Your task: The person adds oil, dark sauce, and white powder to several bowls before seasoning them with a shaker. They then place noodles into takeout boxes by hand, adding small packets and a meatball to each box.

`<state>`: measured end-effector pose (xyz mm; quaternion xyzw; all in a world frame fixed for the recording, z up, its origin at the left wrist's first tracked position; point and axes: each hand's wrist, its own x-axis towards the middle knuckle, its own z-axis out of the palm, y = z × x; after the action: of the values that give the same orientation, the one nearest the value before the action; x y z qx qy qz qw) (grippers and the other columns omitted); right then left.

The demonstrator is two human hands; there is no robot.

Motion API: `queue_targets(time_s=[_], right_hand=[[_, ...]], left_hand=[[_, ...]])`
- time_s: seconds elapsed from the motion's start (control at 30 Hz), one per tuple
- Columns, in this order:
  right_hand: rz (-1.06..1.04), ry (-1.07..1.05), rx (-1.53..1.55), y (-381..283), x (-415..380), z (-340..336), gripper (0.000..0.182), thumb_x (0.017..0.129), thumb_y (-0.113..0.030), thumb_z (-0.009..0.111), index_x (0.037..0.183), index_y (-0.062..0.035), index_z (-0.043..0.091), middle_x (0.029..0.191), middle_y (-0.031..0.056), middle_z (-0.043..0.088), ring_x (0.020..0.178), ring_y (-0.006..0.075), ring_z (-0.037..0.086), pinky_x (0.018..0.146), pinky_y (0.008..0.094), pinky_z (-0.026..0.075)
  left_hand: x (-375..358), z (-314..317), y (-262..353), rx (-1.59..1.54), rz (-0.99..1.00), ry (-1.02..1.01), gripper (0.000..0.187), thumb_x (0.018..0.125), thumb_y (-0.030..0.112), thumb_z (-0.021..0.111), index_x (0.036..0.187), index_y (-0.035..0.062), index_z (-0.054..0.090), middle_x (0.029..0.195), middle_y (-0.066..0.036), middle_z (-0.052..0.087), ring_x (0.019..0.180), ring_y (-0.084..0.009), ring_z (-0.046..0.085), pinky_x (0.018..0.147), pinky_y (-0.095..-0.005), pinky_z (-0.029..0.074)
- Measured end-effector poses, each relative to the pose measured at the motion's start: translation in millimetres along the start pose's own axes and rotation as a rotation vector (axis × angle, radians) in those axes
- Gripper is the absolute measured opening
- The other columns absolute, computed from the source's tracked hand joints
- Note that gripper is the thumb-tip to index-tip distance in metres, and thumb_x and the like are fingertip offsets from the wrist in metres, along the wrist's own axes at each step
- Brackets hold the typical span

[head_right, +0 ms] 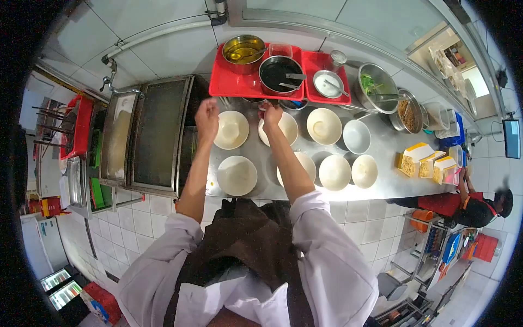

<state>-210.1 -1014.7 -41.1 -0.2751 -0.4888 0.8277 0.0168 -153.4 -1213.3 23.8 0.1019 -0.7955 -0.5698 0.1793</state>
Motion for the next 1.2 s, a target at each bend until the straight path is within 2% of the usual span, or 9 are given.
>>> queue_targets(time_s=[0.07,0.13,0.27,0.4,0.5,0.77,0.9,1.1,1.2], right_hand=[[0.071,-0.032,-0.055,0.7,-15.4,-7.7,0.008,0.084,-0.003,0.053,0.09,0.0005,0.058,0.072,0.0135,0.064,0.045,0.0164,0.052,0.038,0.0302,0.038],[0.026,-0.057,-0.121,-5.9,-47.6,-12.8,0.009,0.083,-0.002,0.053,0.089,0.0009,0.058,0.071,0.0125,0.063,0.046,0.0155,0.052,0.039,0.0293,0.037],[-0.195,-0.158,-0.434,-6.8,-109.9,-20.8,0.011,0.078,-0.001,0.055,0.084,0.0009,0.064,0.071,0.0082,0.065,0.058,0.0128,0.057,0.051,0.0275,0.044],[-0.243,-0.282,-0.57,-20.9,-164.5,-24.9,0.01,0.081,-0.004,0.057,0.083,0.0035,0.063,0.071,0.0121,0.065,0.065,0.0172,0.061,0.063,0.0332,0.05],[-0.265,-0.235,-0.564,-12.2,-166.4,-39.8,0.011,0.081,-0.006,0.058,0.083,0.0039,0.062,0.07,0.0124,0.064,0.066,0.0177,0.061,0.065,0.0336,0.05],[-0.388,-0.225,-0.62,-44.2,-148.8,-21.2,0.016,0.081,-0.011,0.062,0.083,0.0046,0.061,0.071,0.0183,0.065,0.067,0.0288,0.065,0.064,0.0393,0.05],[-0.493,-0.268,-0.619,-87.4,-125.2,21.8,0.014,0.081,-0.011,0.062,0.081,0.0029,0.062,0.07,0.015,0.065,0.066,0.022,0.064,0.064,0.0345,0.049],[-0.591,-0.224,-0.846,-142.2,-56.7,92.6,0.032,0.082,-0.026,0.067,0.082,0.0056,0.064,0.076,0.0254,0.066,0.079,0.0375,0.067,0.073,0.0432,0.051],[-0.472,-0.292,-0.931,-161.8,-53.8,116.4,0.063,0.08,-0.04,0.067,0.11,0.0133,0.051,0.096,0.0341,0.064,0.095,0.0473,0.063,0.085,0.0488,0.05]], left_hand=[[49.2,7.7,19.9,0.047,0.326,0.122,0.023,0.089,0.013,0.063,0.109,0.0035,0.061,0.083,-0.007,0.063,0.066,-0.0121,0.06,0.056,-0.0284,0.05],[105.1,24.7,36.4,0.099,0.095,-0.009,0.039,0.084,0.025,0.068,0.114,0.0025,0.057,0.091,-0.017,0.068,0.086,-0.031,0.068,0.075,-0.0401,0.052],[184.0,67.9,47.4,-0.045,-0.419,-0.486,0.047,0.083,0.03,0.062,0.117,0.0003,0.051,0.09,-0.015,0.064,0.063,-0.0265,0.068,0.052,-0.0341,0.057],[204.8,76.4,23.8,-0.177,-0.763,-0.666,0.032,0.09,0.031,0.048,0.103,0.0021,0.053,0.079,-0.009,0.057,0.084,-0.0355,0.069,0.064,-0.0381,0.057],[211.0,76.6,15.6,-0.243,-0.756,-0.725,0.035,0.089,0.024,0.046,0.103,-0.0064,0.054,0.092,-0.02,0.063,0.089,-0.0386,0.068,0.081,-0.0454,0.058],[218.6,73.0,-17.2,-0.411,-0.738,-0.555,0.018,0.085,0.009,0.043,0.093,-0.0047,0.052,0.083,-0.017,0.061,0.084,-0.034,0.068,0.075,-0.0447,0.06],[218.6,67.8,-35.8,-0.443,-0.73,-0.541,0.011,0.083,0.01,0.044,0.083,0.0003,0.05,0.071,-0.012,0.057,0.073,-0.0297,0.065,0.063,-0.0394,0.059],[186.6,47.5,5.8,-0.388,-0.704,-0.424,0.003,0.08,0.01,0.047,0.078,0.0085,0.05,0.061,-0.005,0.05,0.058,-0.0247,0.059,0.052,-0.0334,0.052],[177.4,29.1,30.9,-0.378,-0.708,-0.482,0.002,0.08,0.009,0.049,0.078,0.0097,0.049,0.061,-0.003,0.048,0.057,-0.024,0.058,0.052,-0.0338,0.051]])
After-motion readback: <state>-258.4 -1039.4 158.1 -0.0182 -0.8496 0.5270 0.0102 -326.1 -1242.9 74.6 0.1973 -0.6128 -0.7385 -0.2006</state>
